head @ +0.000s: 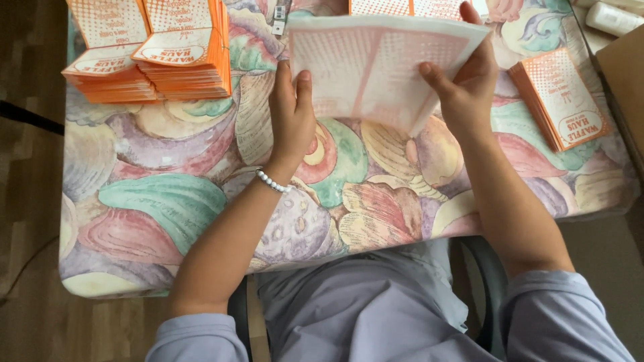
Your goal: The person is folding individual paper bags and organizing them into neat stacks on a table.
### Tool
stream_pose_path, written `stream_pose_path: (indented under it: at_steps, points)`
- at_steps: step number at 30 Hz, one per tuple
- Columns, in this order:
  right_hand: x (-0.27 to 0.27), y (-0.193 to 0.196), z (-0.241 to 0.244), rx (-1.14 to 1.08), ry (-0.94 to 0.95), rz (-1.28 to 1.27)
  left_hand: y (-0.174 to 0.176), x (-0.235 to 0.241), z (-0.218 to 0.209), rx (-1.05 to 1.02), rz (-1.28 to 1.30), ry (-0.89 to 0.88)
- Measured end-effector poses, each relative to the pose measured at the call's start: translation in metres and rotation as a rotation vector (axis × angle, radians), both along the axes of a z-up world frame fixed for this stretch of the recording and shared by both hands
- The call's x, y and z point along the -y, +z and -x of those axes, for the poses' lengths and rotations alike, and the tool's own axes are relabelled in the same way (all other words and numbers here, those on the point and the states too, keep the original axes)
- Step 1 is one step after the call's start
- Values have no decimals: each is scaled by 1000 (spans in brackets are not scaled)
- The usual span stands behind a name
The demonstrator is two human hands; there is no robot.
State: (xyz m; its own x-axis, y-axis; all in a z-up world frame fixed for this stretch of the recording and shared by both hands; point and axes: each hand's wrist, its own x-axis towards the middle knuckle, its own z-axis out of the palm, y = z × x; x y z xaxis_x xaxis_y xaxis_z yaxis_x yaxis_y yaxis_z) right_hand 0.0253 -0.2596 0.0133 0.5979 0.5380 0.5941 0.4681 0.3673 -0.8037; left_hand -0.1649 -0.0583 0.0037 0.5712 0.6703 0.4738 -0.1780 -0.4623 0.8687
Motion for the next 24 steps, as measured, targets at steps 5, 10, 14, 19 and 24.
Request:
stream_pose_path:
  at_steps: [5, 10, 14, 19, 24]
  points:
    - [-2, -1, 4, 34, 119, -67, -1, 5, -1, 79, 72, -72]
    - [-4, -8, 6, 3, -24, 12, -3, 13, -1, 93, 123, 10]
    - [-5, -3, 9, -5, 3, -13, -8, 15, -5, 58, 113, 48]
    - [-5, -1, 9, -106, -92, 2, -4, 19, -4, 83, 96, 134]
    - [-7, -13, 2, -58, 39, -3, -23, 15, -9, 27, 198, 68]
